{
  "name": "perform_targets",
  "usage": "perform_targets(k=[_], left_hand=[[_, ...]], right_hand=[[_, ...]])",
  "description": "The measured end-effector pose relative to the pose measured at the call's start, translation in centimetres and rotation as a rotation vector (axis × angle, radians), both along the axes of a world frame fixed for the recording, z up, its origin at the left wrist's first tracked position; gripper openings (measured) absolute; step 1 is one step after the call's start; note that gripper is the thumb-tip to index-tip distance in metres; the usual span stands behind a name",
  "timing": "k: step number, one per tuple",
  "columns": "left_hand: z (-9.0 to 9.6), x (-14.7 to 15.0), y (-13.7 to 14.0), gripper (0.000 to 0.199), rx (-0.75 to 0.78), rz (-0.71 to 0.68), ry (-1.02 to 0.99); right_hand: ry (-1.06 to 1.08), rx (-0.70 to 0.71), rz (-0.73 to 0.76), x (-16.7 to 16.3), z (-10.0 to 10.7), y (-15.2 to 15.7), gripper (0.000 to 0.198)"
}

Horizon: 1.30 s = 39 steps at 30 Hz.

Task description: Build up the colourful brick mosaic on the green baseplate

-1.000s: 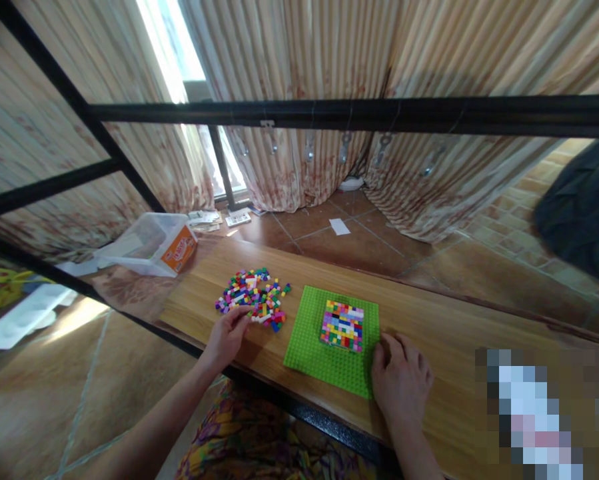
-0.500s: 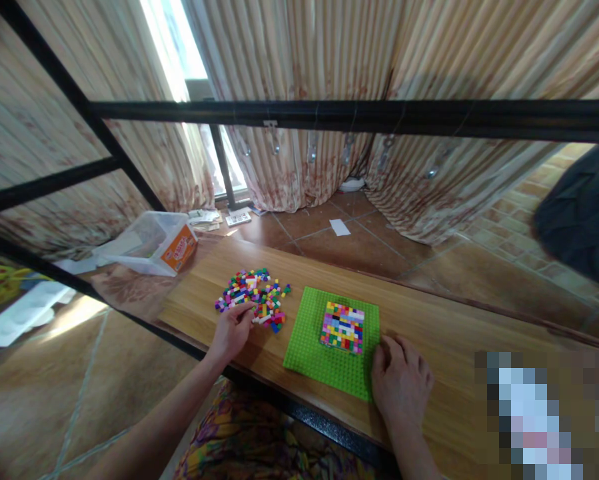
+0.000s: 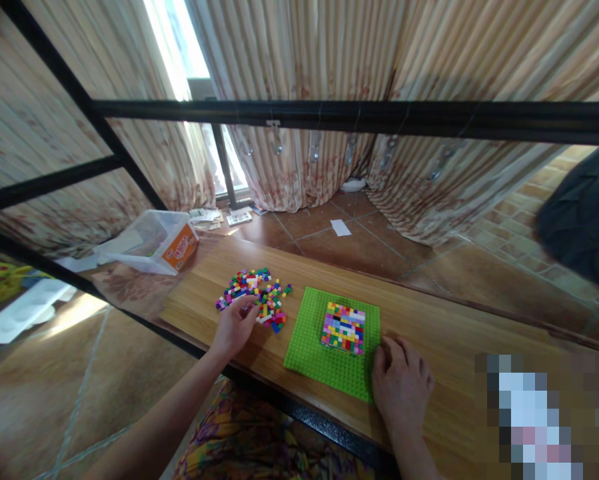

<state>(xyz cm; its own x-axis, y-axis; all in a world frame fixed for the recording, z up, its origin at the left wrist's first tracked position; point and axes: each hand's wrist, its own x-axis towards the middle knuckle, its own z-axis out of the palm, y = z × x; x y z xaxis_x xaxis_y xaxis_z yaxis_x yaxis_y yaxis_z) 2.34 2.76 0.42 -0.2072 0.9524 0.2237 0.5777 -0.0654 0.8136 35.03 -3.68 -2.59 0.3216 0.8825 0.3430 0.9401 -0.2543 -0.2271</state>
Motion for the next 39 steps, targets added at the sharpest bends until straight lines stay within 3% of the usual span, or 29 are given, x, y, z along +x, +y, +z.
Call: perform_targets(k=[9, 16, 23, 28, 33, 39], left_hand=[[0.3, 0.7, 0.5, 0.017, 0.096, -0.022, 0.265], [0.3, 1.2, 0.3, 0.016, 0.154, -0.069, 0.205], [2.2, 5.3, -1.5, 0.019, 0.154, -0.307, 0.074], [2.7, 8.5, -0.7, 0.023, 0.167, -0.451, 0.064], [2.8, 10.5, 0.9, 0.025, 0.16, -0.56, 0.271], [3.8, 11.6, 1.8, 0.032, 0.074, -0.572, 0.458]], right_hand=[[-0.005, 0.009, 0.015, 0.2, -0.2, 0.0, 0.032], [0.005, 0.003, 0.007, 0.1, -0.2, 0.0, 0.033], [0.004, 0.017, 0.01, 0.0, -0.1, 0.1, 0.034], [0.002, 0.03, 0.018, -0.2, 0.1, 0.1, 0.032], [0.01, 0.025, 0.011, -0.5, 0.6, 0.1, 0.031], [0.041, 0.026, 0.011, -0.7, 0.8, 0.1, 0.029]])
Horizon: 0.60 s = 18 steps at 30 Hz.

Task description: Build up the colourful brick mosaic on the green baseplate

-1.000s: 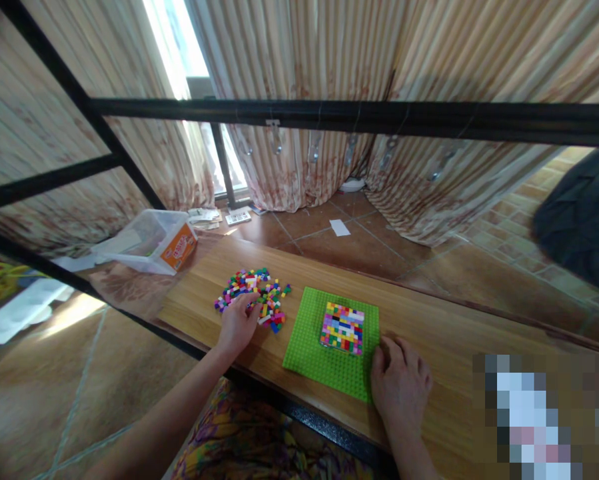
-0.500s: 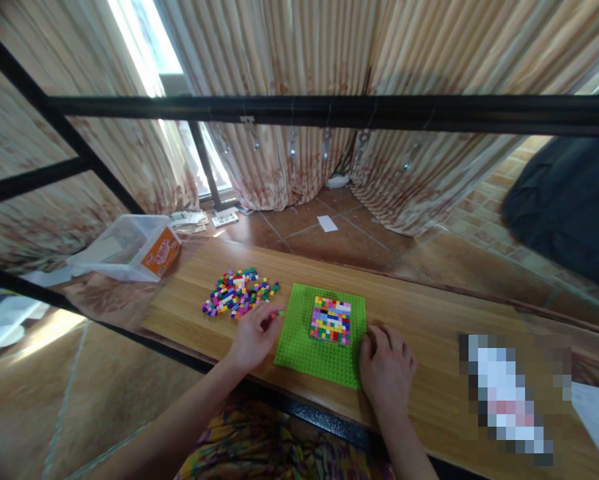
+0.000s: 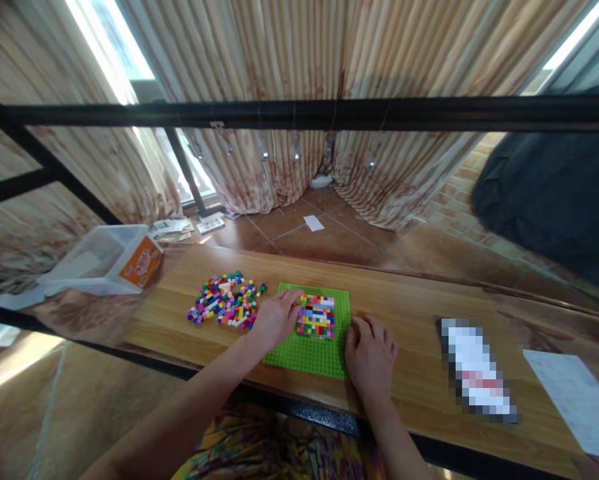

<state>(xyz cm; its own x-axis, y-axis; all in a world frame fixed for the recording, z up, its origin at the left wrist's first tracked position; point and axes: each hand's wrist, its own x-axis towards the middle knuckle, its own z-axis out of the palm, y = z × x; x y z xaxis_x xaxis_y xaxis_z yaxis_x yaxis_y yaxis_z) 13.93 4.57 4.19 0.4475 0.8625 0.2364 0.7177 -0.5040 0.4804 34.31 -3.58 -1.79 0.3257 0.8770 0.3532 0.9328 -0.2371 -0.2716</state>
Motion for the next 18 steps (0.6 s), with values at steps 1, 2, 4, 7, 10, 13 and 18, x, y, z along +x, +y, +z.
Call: perform_targets(k=[1, 2, 4, 7, 10, 13, 18], left_hand=[[0.1, 0.1, 0.1, 0.034, -0.016, -0.001, 0.0], [0.3, 0.2, 0.2, 0.036, -0.031, -0.001, -0.006], [0.4, 0.3, 0.4, 0.039, -0.058, -0.001, -0.028], [0.2, 0.5, 0.5, 0.04, -0.08, 0.013, -0.07], [-0.3, 0.5, 0.5, 0.04, -0.087, 0.027, -0.135], [-0.9, 0.2, 0.5, 0.041, -0.11, 0.064, -0.217], [-1.0, -0.1, 0.5, 0.04, -0.174, 0.098, -0.387]], right_hand=[[0.002, 0.002, 0.0, 0.0, 0.0, 0.0, 0.029], [0.002, 0.002, 0.0, 0.0, 0.0, 0.0, 0.03], [0.003, -0.003, -0.001, 0.0, -0.1, 0.0, 0.03], [0.007, -0.009, -0.002, 0.0, -0.1, 0.0, 0.03], [0.004, -0.012, -0.004, 0.0, 0.0, 0.0, 0.03], [-0.003, -0.013, -0.005, 0.0, 0.0, 0.0, 0.03], [0.005, 0.0, -0.001, 0.0, 0.0, 0.0, 0.03]])
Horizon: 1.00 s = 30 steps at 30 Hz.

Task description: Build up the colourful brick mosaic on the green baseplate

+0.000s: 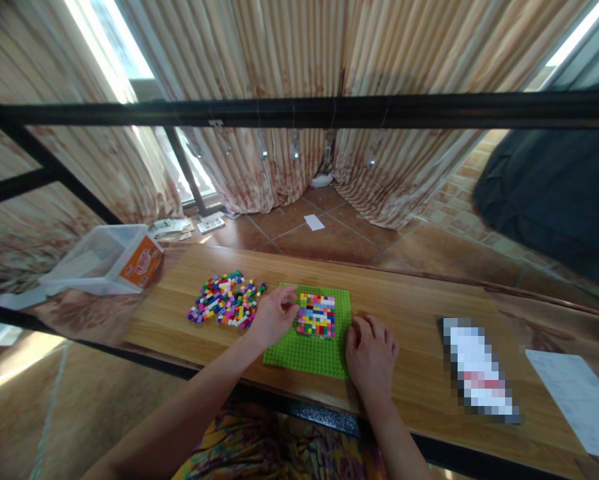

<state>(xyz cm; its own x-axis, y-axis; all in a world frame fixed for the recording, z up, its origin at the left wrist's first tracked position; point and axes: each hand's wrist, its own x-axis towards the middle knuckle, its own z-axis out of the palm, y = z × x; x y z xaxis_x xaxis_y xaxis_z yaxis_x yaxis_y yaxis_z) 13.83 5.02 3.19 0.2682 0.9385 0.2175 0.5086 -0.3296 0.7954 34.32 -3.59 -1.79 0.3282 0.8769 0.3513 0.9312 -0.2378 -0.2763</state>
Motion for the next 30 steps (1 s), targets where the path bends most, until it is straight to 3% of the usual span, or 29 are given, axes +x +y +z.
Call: perform_targets(k=[5, 11, 25, 30], left_hand=[[-0.1, 0.7, 0.9, 0.027, -0.079, 0.07, -0.074], [-1.1, 1.6, 1.5, 0.027, -0.19, 0.018, -0.101], [-2.4, 2.6, 1.0, 0.022, -0.165, 0.094, -0.116], [-1.7, 2.8, 0.5, 0.021, -0.139, 0.123, -0.135]], right_hand=[[0.008, 0.02, 0.015, 0.2, -0.3, 0.0, 0.032], [0.002, -0.006, 0.007, 0.2, -0.3, -0.1, 0.032], [-0.003, -0.016, -0.004, 0.9, -1.1, 0.0, 0.035], [-0.007, 0.007, 0.01, 0.9, -1.3, 0.0, 0.036]])
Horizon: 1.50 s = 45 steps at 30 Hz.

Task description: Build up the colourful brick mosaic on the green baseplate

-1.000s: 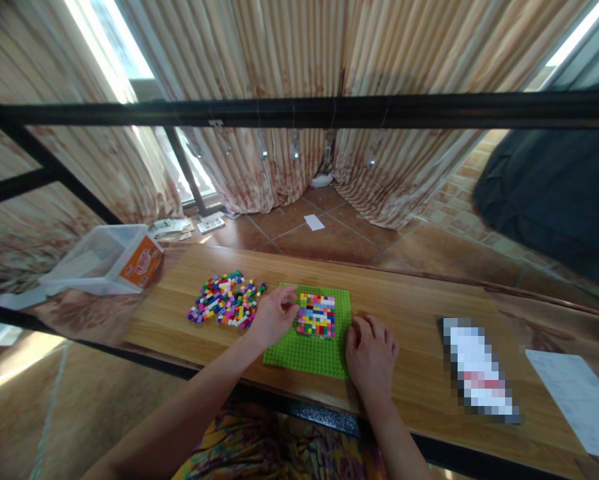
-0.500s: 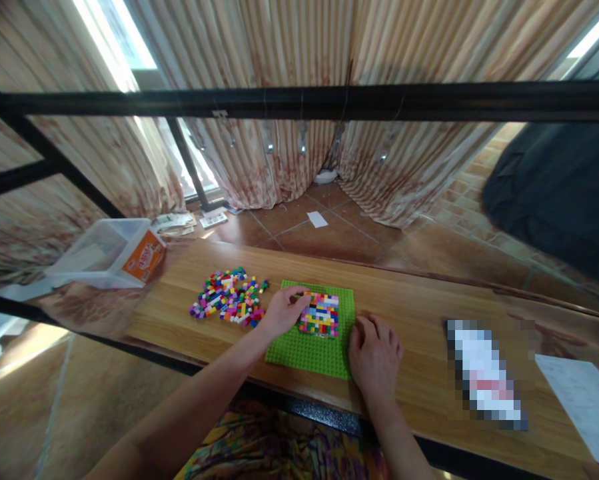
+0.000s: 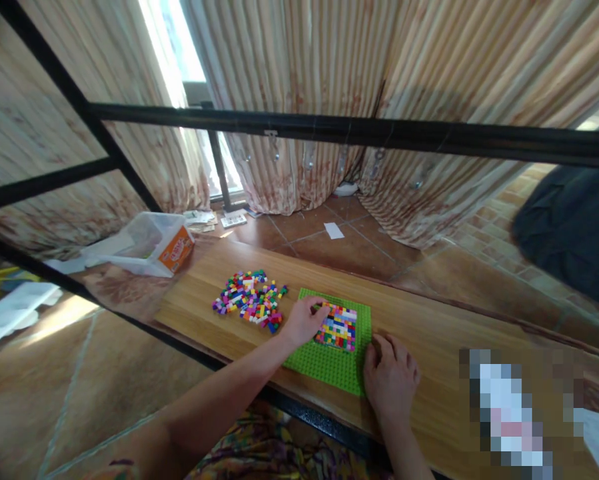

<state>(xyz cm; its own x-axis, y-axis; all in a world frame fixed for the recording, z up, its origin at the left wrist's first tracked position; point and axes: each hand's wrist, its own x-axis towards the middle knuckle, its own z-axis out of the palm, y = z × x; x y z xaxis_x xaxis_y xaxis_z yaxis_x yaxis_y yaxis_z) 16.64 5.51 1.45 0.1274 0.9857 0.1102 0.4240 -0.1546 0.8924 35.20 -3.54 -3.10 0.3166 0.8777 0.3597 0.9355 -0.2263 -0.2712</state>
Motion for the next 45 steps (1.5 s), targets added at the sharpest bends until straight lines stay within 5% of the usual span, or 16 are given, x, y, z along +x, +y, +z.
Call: perform_targets(k=[5, 9, 12, 15, 18, 23, 31, 39, 45], left_hand=[[1.2, -1.8, -2.0, 0.032, 0.074, 0.036, -0.041], [1.4, -6.9, -4.0, 0.031, 0.185, 0.082, -0.005], [1.0, -11.6, -5.0, 0.026, 0.233, 0.197, 0.037], [0.4, -15.3, -5.5, 0.024, 0.263, 0.325, 0.101], [-0.2, -17.3, -5.6, 0.024, 0.281, 0.379, 0.149], [-1.0, -18.5, -5.3, 0.025, 0.264, 0.438, 0.11], [-1.4, -19.7, -4.7, 0.035, 0.058, 0.552, -0.135], [-1.8, -19.7, -4.7, 0.035, 0.03, 0.524, -0.127], [-2.3, -19.7, -4.7, 0.034, 0.099, 0.517, -0.026]], right_hand=[[0.112, 0.027, 0.053, 1.6, 0.1, 0.4, 0.039], [0.237, 0.118, 0.13, 1.3, 2.1, 0.2, 0.043], [0.216, 0.239, 0.327, -3.0, 4.2, -0.4, 0.037], [0.255, 0.116, 0.521, -9.3, 5.1, -0.7, 0.028], [0.178, -0.003, 0.549, -14.5, 4.7, -0.4, 0.026], [-0.071, -0.091, 0.482, -17.8, 4.1, 0.9, 0.019], [-0.107, -0.092, 0.496, -18.7, 3.1, 2.7, 0.019], [0.095, -0.027, 0.585, -18.1, 2.5, 2.9, 0.024], [0.339, 0.058, 0.518, -15.7, 3.1, 1.5, 0.03]])
